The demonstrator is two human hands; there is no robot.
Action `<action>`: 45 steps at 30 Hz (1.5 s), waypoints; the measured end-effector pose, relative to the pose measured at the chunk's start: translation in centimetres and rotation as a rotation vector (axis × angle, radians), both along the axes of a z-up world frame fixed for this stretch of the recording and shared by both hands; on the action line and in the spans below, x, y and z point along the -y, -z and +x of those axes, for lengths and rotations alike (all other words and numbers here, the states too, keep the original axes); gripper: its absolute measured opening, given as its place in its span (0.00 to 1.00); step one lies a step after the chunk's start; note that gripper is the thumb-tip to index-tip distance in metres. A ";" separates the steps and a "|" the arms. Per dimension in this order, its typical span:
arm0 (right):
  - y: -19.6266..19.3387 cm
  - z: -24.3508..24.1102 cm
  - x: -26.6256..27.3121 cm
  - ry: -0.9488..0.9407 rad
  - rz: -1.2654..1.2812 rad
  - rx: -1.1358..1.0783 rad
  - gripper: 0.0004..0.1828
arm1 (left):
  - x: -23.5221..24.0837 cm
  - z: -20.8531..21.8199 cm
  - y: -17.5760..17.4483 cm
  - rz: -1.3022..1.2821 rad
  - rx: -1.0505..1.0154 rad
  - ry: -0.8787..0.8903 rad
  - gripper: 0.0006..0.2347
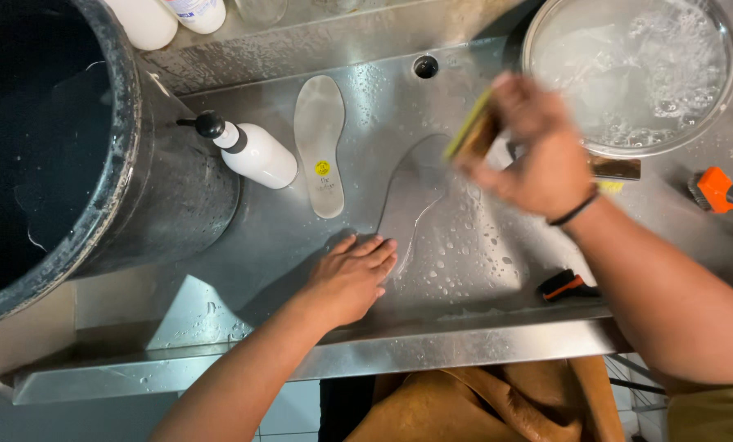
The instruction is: The person scrubs two white shoe insoles in a stainless steel sink using a sponge and a brush. They apply liquid soap from a pump bottle, scrub both insoles with the sponge, rinse the sponge in a bowl of soapy water, and continue scrubbing before rinsing the insoles under running water.
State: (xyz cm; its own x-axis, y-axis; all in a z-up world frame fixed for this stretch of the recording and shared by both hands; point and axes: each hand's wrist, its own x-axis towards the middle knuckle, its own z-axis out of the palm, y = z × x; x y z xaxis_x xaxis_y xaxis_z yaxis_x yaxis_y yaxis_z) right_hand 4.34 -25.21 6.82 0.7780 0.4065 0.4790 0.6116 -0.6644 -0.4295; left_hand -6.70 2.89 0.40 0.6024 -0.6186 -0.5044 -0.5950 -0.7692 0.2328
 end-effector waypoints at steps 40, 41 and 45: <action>6.9 3.3 1.0 0.092 -0.464 0.153 0.28 | 2.1 -0.5 -2.4 0.107 -0.176 -0.061 0.22; 3.9 2.9 1.0 0.087 -0.258 0.135 0.27 | 1.5 -0.3 -1.5 -0.129 -0.132 -0.105 0.15; -4.0 1.0 5.0 0.141 -0.183 0.255 0.25 | 0.8 1.6 -3.2 -0.329 -0.288 -0.315 0.17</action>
